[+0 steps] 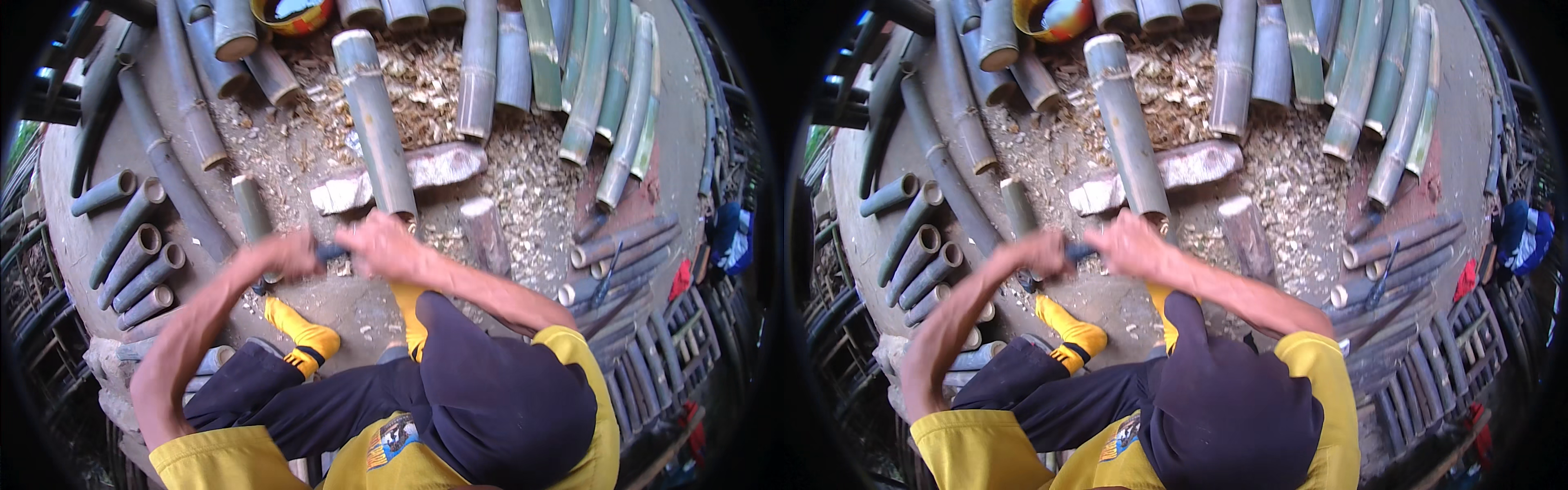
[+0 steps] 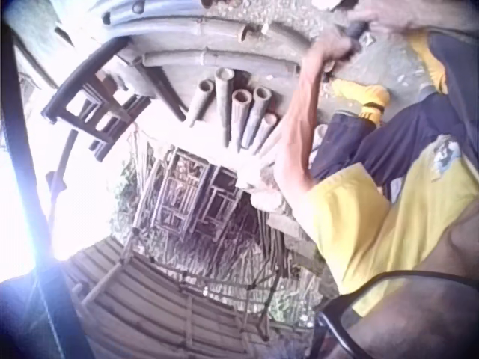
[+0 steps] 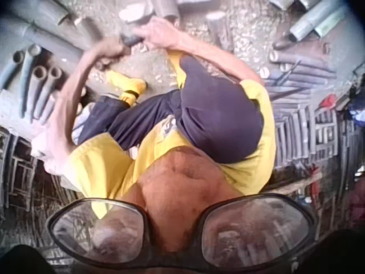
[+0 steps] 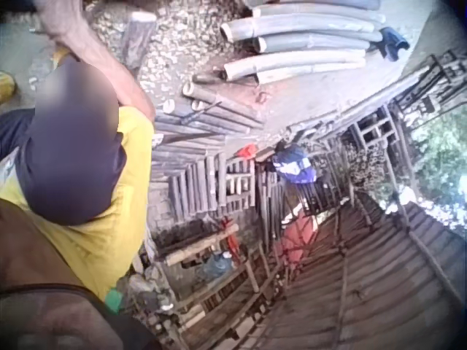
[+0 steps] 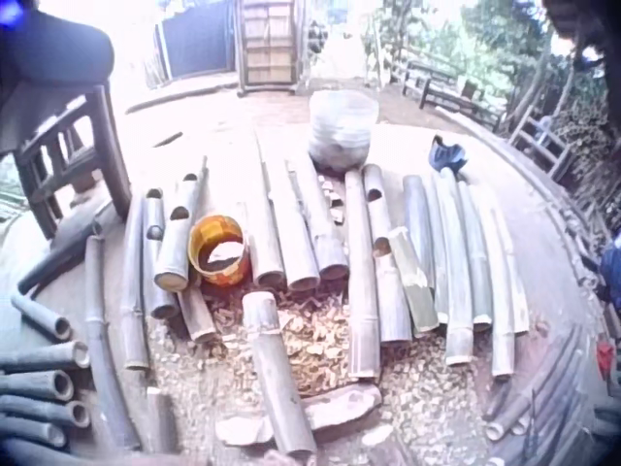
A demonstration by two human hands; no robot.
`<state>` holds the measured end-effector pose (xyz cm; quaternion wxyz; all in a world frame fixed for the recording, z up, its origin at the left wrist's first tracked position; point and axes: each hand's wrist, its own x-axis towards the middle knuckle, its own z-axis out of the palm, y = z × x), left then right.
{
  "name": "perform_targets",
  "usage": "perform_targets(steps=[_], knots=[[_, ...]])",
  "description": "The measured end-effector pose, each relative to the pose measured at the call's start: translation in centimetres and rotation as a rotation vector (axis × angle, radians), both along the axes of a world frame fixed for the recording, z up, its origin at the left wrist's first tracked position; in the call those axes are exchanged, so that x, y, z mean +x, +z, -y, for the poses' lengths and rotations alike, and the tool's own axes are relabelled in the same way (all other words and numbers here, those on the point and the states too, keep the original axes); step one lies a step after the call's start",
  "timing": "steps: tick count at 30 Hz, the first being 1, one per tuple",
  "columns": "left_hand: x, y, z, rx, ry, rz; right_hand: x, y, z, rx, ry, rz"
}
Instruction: The person prepares bamboo poles by striking them with a wooden mallet and a blade, then uses a small knife to carve out sections and smooth the edges.
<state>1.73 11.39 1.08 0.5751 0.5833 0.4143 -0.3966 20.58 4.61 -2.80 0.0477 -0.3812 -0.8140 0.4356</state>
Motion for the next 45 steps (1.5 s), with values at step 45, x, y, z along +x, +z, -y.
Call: perform_targets(steps=[45], knots=[[13.5,-4.7,11.9,-1.010,2.215,1.193,5.5,10.2,-4.0,0.427,0.520,0.767]])
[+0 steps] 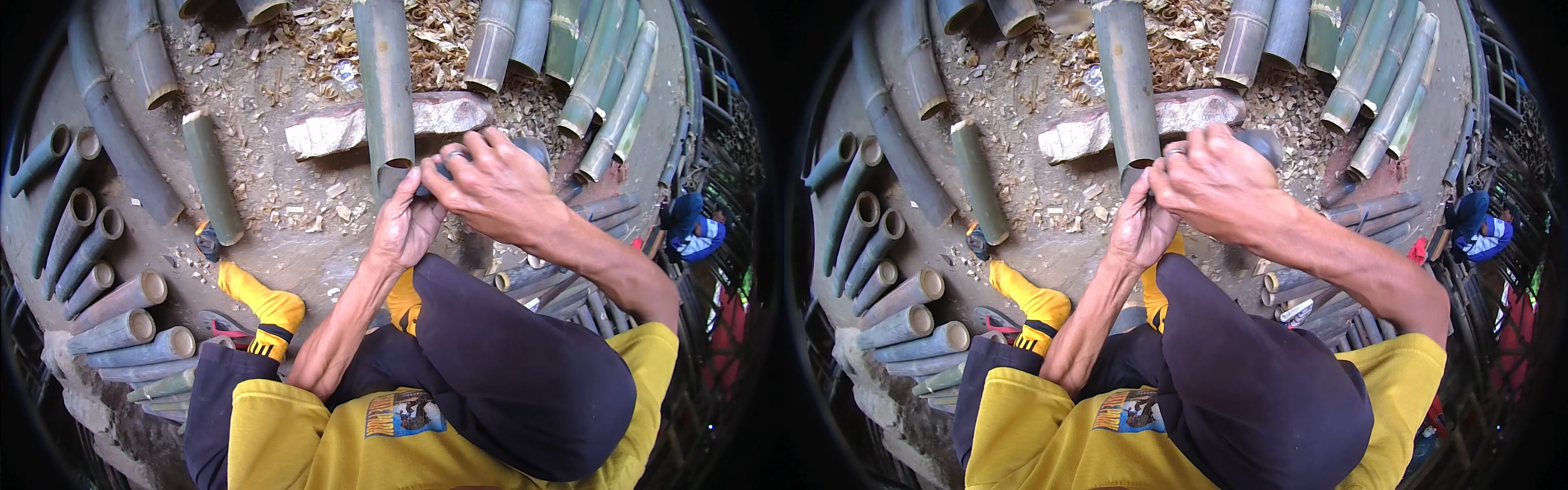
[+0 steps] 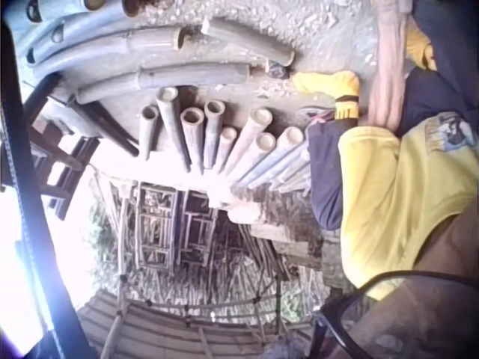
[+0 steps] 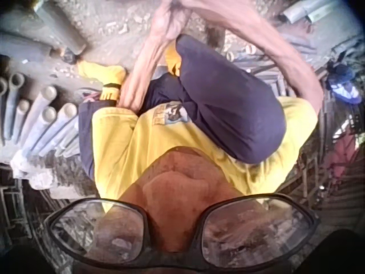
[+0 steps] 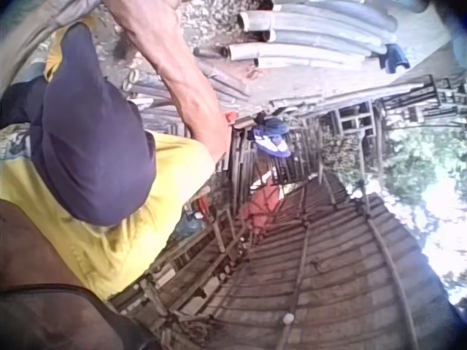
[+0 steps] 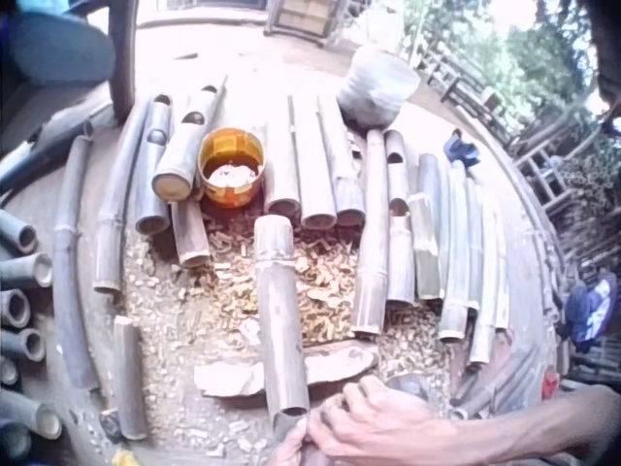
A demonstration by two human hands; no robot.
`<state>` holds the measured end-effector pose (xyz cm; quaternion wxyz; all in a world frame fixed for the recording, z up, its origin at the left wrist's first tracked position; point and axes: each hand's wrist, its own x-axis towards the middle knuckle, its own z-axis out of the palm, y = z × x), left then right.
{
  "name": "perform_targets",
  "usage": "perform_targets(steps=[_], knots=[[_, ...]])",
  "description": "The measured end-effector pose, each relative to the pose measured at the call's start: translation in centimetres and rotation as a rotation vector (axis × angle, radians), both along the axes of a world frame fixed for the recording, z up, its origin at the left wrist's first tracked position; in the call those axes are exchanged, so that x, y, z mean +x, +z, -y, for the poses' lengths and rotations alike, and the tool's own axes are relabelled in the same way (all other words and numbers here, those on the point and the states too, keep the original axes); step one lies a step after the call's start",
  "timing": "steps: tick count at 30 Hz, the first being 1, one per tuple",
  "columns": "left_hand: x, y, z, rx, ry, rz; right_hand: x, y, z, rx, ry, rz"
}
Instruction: The person prepares bamboo poles by striking them with a wooden mallet and a blade, then uses a small knife to carve out sections and smooth the edges.
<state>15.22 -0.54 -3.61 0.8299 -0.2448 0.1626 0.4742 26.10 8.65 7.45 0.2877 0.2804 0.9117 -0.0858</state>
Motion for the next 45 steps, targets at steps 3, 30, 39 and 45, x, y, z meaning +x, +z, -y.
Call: perform_targets(steps=[3,30,39,45], knots=[[-0.4,0.8,-0.3,-0.013,0.059,-0.044,-2.0,-0.6,-1.6,-0.021,0.147,-0.002],[-13.0,0.1,1.3,0.312,-0.201,-0.993,0.2,-7.4,12.1,-0.732,-1.296,-1.158],[-7.3,1.8,-2.1,0.281,-0.234,-0.903,-1.5,-7.4,14.3,-1.455,-1.436,-1.278],[-8.1,1.9,-3.5,0.220,-0.113,-0.607,-1.7,-5.1,14.6,-2.101,-1.593,-1.371]])
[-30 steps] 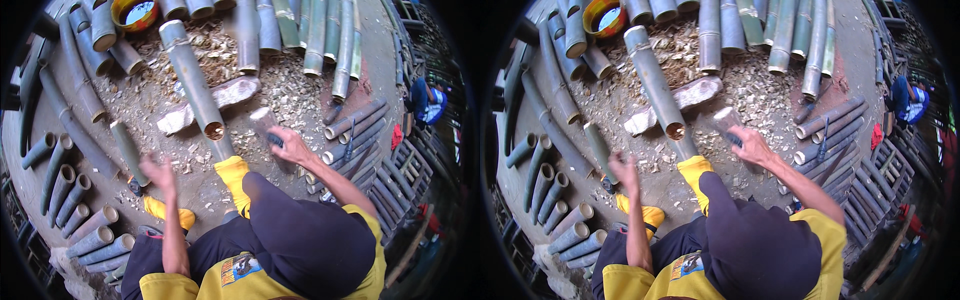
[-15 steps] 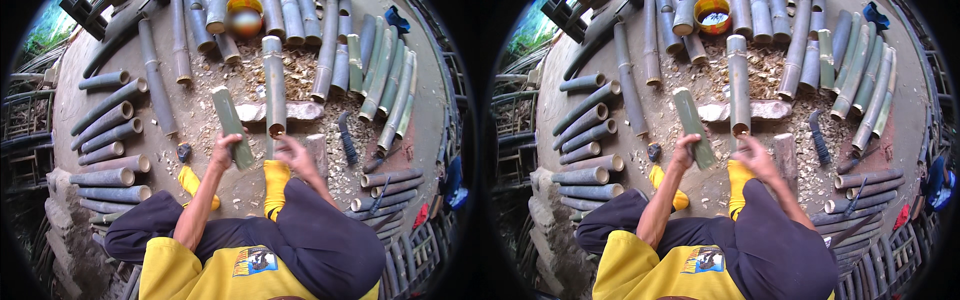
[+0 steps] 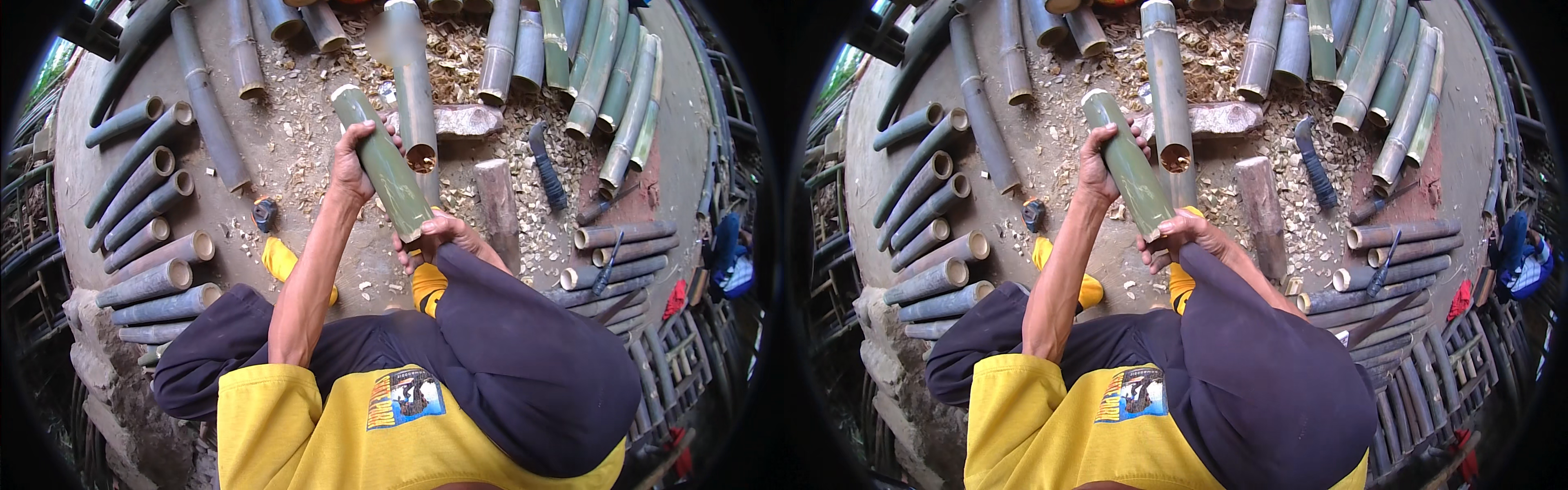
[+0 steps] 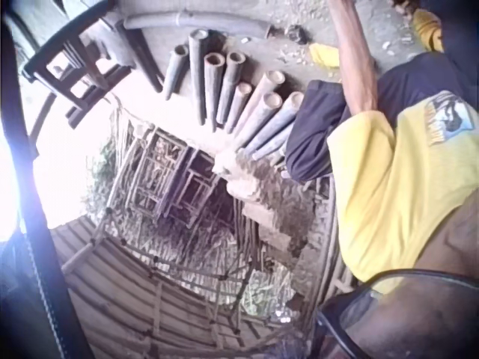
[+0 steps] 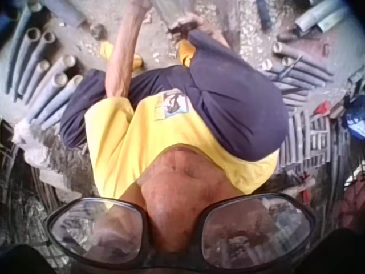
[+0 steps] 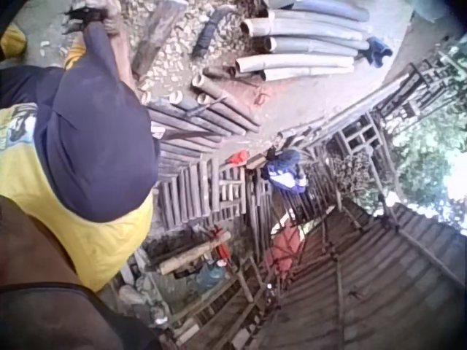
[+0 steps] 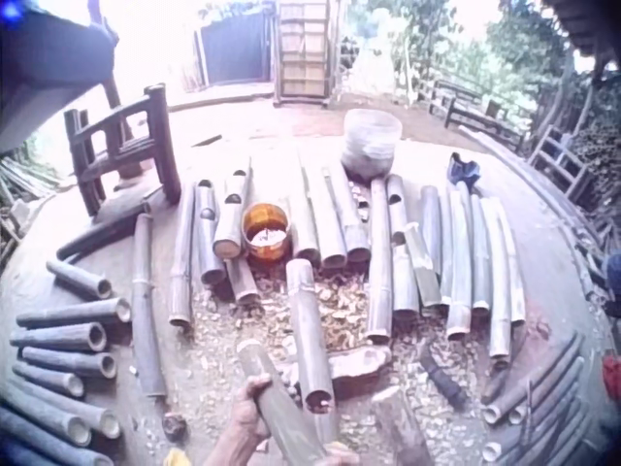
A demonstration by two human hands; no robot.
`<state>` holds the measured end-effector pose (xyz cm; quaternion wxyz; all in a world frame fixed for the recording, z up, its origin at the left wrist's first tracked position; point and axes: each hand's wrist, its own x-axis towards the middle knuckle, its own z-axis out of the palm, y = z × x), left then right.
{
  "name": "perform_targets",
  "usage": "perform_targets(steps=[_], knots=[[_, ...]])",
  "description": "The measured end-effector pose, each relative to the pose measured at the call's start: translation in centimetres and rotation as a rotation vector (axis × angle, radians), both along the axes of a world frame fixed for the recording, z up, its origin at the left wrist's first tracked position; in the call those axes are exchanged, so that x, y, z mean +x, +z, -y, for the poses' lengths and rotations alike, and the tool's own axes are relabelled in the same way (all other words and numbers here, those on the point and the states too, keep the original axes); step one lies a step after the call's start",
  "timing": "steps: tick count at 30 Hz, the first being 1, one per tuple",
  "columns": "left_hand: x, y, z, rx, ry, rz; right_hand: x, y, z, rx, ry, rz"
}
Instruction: The person prepares bamboo poles by striking them with a wooden mallet and a blade, then uses a small knife to carve out sections and smooth the edges.
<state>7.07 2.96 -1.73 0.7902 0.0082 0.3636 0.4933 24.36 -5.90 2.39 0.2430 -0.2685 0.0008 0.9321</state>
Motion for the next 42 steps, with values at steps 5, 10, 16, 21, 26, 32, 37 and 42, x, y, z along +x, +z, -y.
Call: perform_targets(steps=[5,10,16,21,26,32,37,42], knots=[[0.7,0.1,-0.2,0.034,-0.075,-0.355,-0.1,-0.3,0.0,0.273,0.048,0.454],[2.5,4.3,-0.8,0.218,-0.008,-0.277,1.7,-2.9,-0.1,0.864,0.084,0.851],[5.3,7.8,0.2,0.548,0.123,-0.778,2.1,-2.7,-1.6,1.142,-0.021,1.235],[7.0,5.6,6.4,1.165,0.227,-0.985,0.9,-4.7,-3.4,1.498,-0.129,1.469],[8.2,4.5,7.6,1.333,0.130,-1.092,1.8,-7.7,-2.8,1.487,-0.213,1.507],[7.8,4.0,6.5,1.237,0.177,-1.102,1.2,-6.8,-3.3,1.458,-0.149,1.551],[8.0,5.1,4.7,1.035,0.224,-1.083,2.3,-3.2,-3.9,1.354,-0.033,1.418],[6.4,6.0,2.6,0.974,0.067,-1.106,3.8,3.9,-7.5,1.262,-0.045,1.374]])
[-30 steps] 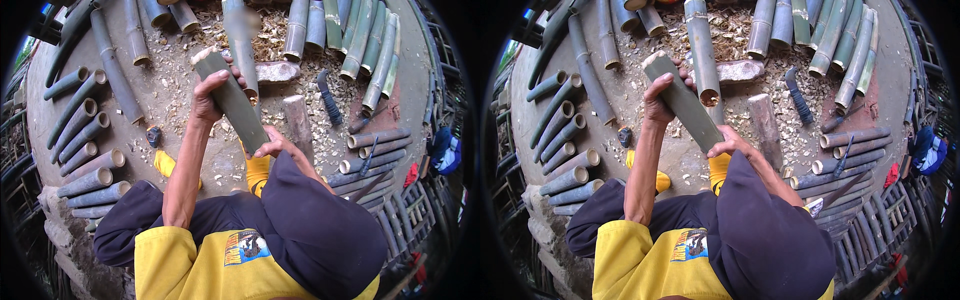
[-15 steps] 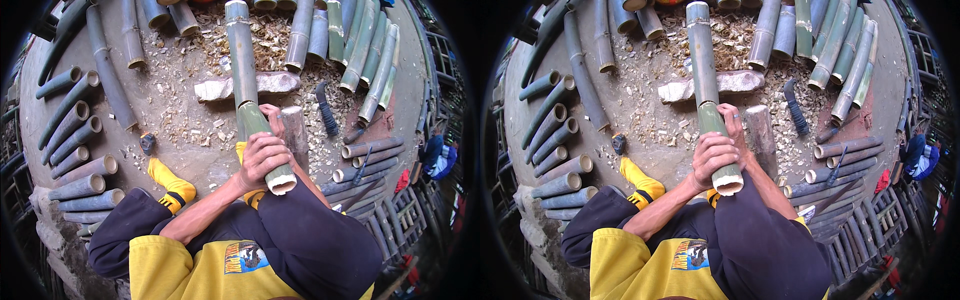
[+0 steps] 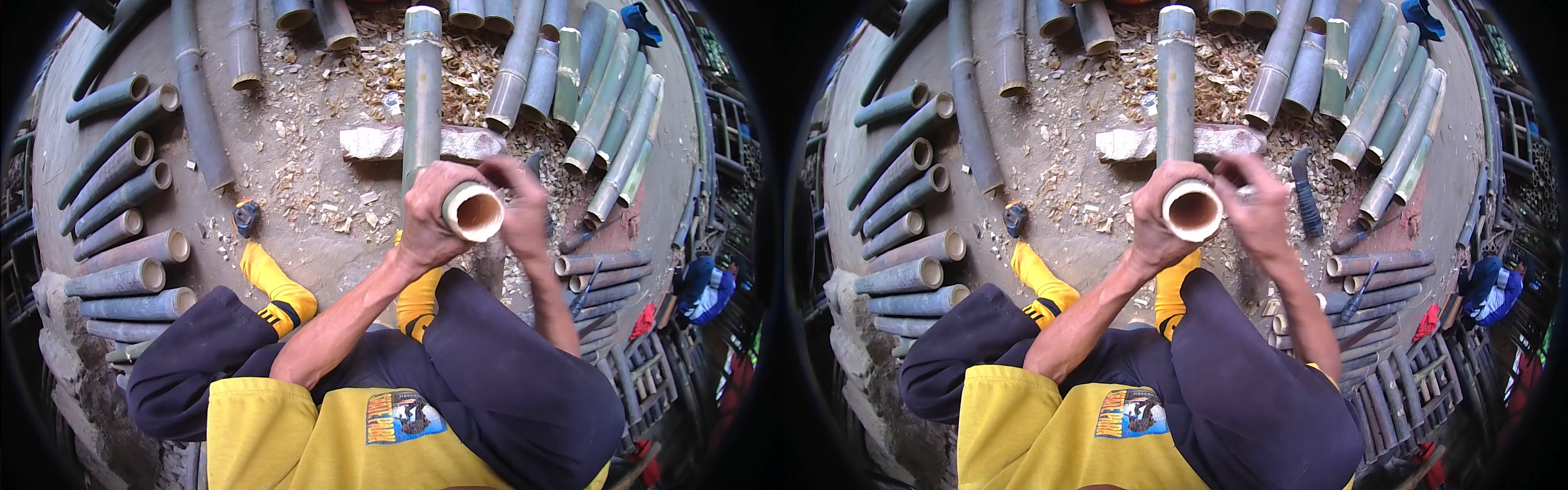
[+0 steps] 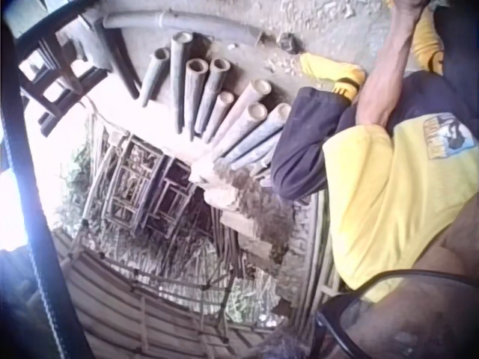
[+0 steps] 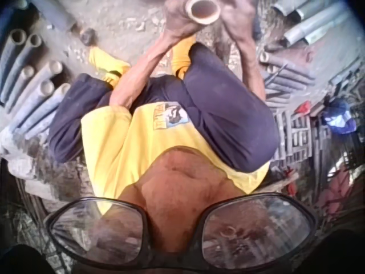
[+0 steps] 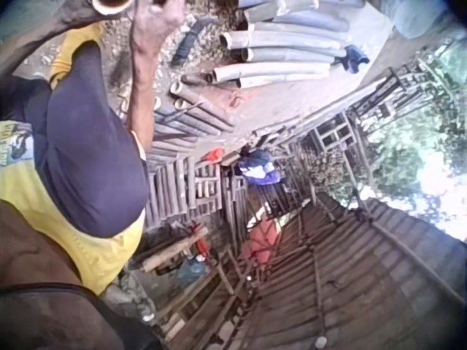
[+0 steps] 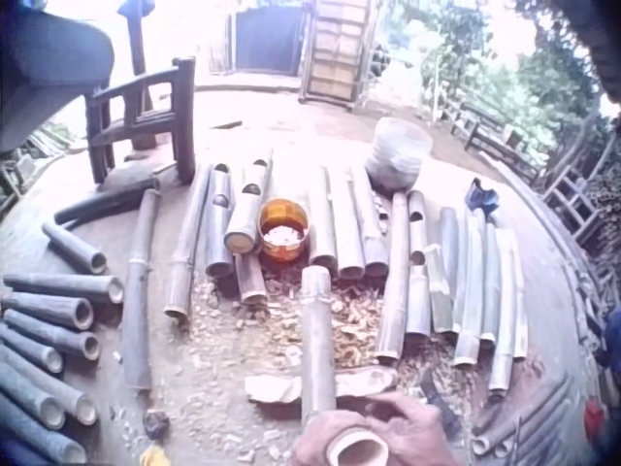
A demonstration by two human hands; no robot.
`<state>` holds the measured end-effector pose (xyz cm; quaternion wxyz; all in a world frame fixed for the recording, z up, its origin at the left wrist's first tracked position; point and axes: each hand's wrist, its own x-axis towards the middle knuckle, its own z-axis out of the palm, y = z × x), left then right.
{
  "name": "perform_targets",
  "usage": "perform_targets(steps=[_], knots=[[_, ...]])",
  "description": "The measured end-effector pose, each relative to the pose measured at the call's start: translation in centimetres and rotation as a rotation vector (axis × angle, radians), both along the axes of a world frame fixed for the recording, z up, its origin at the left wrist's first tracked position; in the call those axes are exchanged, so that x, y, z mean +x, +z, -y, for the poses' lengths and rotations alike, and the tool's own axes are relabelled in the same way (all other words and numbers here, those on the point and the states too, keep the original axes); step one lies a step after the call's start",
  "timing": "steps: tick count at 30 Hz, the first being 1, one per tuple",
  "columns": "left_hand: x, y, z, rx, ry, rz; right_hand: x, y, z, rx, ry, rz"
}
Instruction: The person prepares bamboo poles by striking them with a wooden mallet and a blade, then uses a small knife to carve out sections and smooth the edges.
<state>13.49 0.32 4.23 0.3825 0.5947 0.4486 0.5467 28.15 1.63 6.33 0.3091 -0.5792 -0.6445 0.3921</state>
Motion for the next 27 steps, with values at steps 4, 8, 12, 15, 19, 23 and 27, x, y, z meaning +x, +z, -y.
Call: perform_targets(steps=[4,8,12,15,19,23,27], knots=[[0.2,0.0,-0.2,-0.065,-0.043,0.074,-0.8,11.9,-1.9,0.601,0.149,-0.043],[0.5,-0.9,0.7,-0.148,-0.122,0.191,-5.3,7.0,-2.1,0.456,0.643,0.390],[-2.6,-0.8,-0.9,-0.160,-0.368,-0.025,-5.2,6.3,-3.8,0.352,0.527,0.232],[-8.0,1.0,-2.6,-0.349,-0.416,-0.096,-2.1,6.7,-4.5,0.373,0.138,0.031],[-10.3,0.4,-2.6,-0.354,-0.282,-0.016,8.2,-1.9,-3.9,0.267,-0.383,0.301],[-8.4,0.1,-1.4,-0.279,-0.418,-0.118,16.7,-12.9,4.0,-0.019,-0.304,0.755],[-4.6,0.3,-0.1,-0.020,-0.353,-0.189,15.0,-13.6,8.9,-0.070,-0.465,0.663]])
